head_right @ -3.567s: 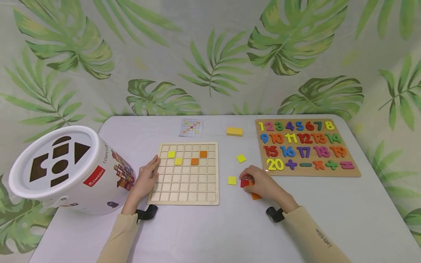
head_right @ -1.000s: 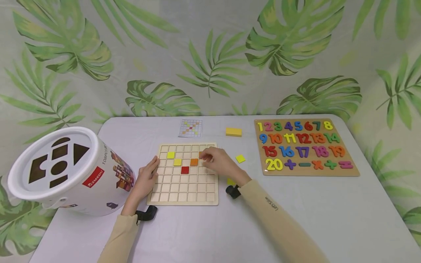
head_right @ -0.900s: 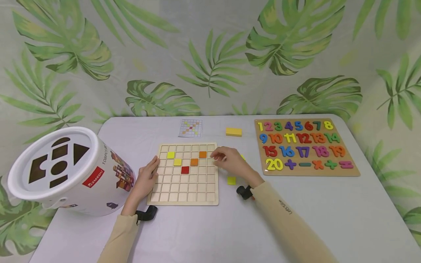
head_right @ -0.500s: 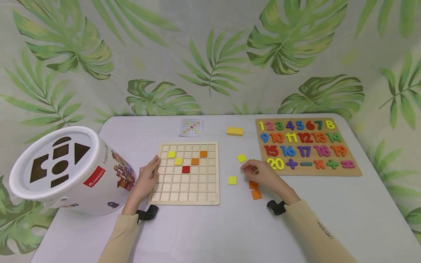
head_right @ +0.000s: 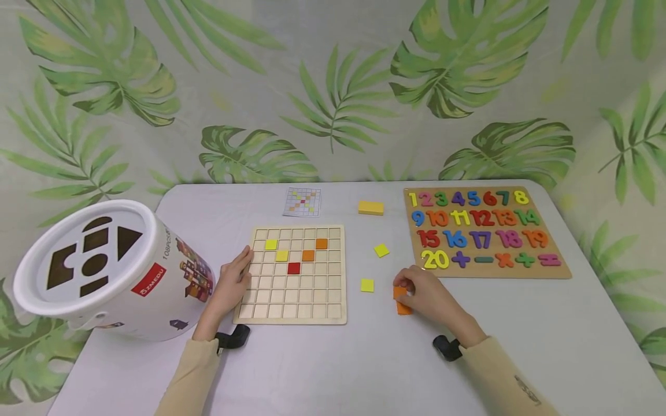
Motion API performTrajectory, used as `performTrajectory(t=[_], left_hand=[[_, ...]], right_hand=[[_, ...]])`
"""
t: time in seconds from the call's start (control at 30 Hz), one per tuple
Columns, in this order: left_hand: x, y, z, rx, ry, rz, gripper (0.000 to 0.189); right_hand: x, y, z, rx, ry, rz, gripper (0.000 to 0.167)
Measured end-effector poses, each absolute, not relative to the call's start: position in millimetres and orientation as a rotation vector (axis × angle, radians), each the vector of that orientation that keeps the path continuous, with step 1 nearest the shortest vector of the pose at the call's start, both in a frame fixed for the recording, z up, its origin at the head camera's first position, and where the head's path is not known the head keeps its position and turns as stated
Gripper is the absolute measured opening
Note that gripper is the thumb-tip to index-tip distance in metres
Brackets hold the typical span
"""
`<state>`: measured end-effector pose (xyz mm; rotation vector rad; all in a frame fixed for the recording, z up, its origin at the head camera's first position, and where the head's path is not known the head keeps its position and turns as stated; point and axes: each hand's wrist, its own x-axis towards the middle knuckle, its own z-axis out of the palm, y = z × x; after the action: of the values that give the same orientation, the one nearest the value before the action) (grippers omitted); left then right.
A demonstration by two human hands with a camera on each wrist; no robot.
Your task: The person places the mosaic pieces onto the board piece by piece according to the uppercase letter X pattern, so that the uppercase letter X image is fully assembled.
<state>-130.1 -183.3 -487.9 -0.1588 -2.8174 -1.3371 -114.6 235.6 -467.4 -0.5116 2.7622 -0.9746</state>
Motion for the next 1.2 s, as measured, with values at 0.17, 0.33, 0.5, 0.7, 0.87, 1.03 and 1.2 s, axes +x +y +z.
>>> performTrajectory(t=[0.17, 0.33, 0.5, 0.7, 0.87, 1.03, 1.2], left_hand=[[-129.7, -183.0, -487.4, -0.147, -2.814, -1.344, 0.048], [-129.3, -183.0, -487.5, -0.144, -2.822, -1.332, 0.049], [-129.3, -183.6, -487.3, -0.153, -2.819, -1.321, 0.049], [-129.9, -183.1, -486.6, -0.155, -2.817, -1.337, 0.049], [-130.1, -183.2, -486.4, -0.147, -2.823, -1.342, 0.049], [-130.5, -183.5, -488.1, -0.148, -2.825, -1.339, 0.049], [-130.3, -183.8, -488.5, -0.155, -2.814, -1.337, 0.049]], right_hand=[[-117.5, 231.0, -466.9, -0.525, 2.784, -0.951, 0.018], [-115.9, 227.2, -465.2, -0.505, 2.740, -0.958, 0.021], [-114.7, 221.6, -465.5, -0.495, 2.754, -0.920, 0.022], [-117.6, 218.0, -465.8, -0.514, 2.814, -0.823, 0.021], [-120.3, 216.6, -464.1, -0.569, 2.784, -0.804, 0.025], [-125.7, 211.6, -462.1, -0.560, 2.749, -0.902, 0.024], [-136.3, 184.8, -453.4, -0.689, 2.717, -1.033, 0.026]])
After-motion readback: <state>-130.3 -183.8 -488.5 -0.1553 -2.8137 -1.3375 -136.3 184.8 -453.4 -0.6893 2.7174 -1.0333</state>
